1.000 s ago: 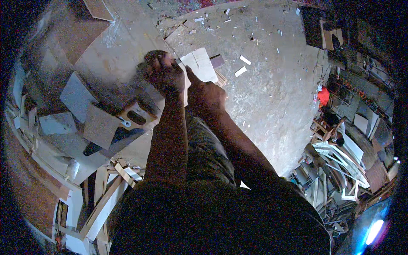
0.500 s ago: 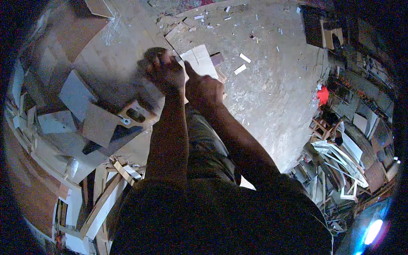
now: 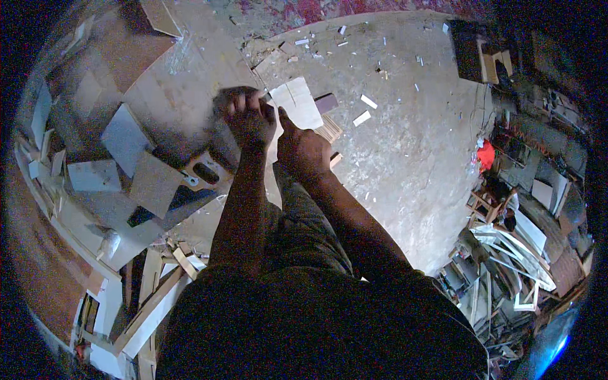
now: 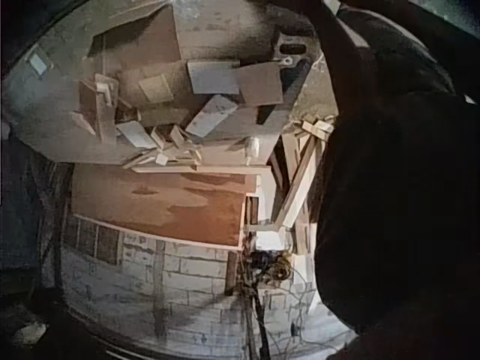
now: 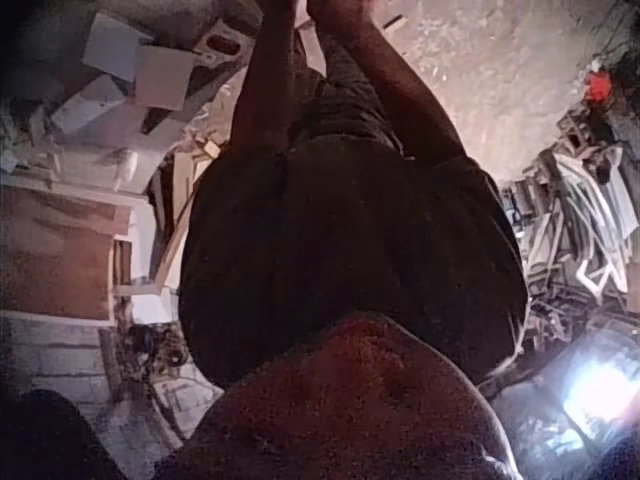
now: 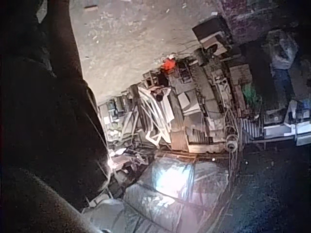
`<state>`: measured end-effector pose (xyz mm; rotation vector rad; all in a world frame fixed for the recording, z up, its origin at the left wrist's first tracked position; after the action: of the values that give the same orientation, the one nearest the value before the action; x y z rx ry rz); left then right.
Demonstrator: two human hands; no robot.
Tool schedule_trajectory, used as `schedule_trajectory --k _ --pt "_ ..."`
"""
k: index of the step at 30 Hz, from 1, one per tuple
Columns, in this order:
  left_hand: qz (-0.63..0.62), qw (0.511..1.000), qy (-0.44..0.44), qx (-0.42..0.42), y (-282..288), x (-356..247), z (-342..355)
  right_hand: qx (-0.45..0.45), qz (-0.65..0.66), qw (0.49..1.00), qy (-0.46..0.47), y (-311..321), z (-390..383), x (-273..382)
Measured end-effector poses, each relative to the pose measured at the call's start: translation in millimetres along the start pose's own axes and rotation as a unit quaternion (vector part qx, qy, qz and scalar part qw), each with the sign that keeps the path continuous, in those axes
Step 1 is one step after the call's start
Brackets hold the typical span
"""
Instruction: The person is using a hand saw to cut a notch into a piece of wood.
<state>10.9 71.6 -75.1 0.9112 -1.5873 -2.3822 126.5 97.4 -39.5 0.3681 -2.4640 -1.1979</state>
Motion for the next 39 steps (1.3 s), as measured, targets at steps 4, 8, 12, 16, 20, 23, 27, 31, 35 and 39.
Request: schedule_trajectory --k 4,8,12,16,20,23,27,31,35,39 --pt "-0.025 0.998 0.053 -0.038 -0.7 11.3 -11.8 0.014 0.017 1.0 0.008 6.8 -0.3 4.7" --pt "-0.043 0.99 0.023 -0.129 21.0 -2.2 -2.6 0.001 0.049 0.999 0.022 2.5 5.2 -4.5" --pt "0.003 0.993 0.091 -0.08 10.2 6.1 4.4 -0.052 0.007 0.997 0.063 0.7 4.8 -2.7" --pt "0.01 0.992 0.12 -0.044 5.4 15.2 3.5 0.0 -0.084 0.994 0.07 7.5 -2.5 7.6" --pt "0.006 0.992 0.118 -0.045 2.0 14.2 3.2 0.004 -0.119 0.991 0.067 17.9 2.4 14.5" --pt "0.052 0.994 0.101 0.007 -9.2 20.0 1.2 0.063 -0.089 0.992 0.057 14.6 7.5 21.9" --pt "0.067 0.988 0.104 0.088 -22.4 20.9 -2.3 0.005 -0.096 0.994 0.059 13.5 11.4 18.1" --pt "0.054 0.989 0.135 0.041 -12.5 20.9 3.1 0.026 -0.048 0.997 0.054 15.9 6.6 19.1" --pt "0.054 0.991 0.116 0.028 -9.9 21.6 3.8 0.021 -0.073 0.996 0.054 9.6 13.6 22.8" --pt "0.071 0.99 0.12 0.017 -6.7 19.3 1.6 0.044 -0.063 0.996 0.04 6.0 -2.5 16.8"
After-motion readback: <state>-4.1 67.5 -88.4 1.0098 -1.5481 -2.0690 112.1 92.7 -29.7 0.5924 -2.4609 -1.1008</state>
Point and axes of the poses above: each hand's wrist, its own z-axis towards the middle knuckle, its own y-axis out of the back of the hand, x = y × z, the point moved 9 cm from there along z, towards the middle knuckle, and after that the axes turned 3 degrees about -z, right-handed, at the moved point
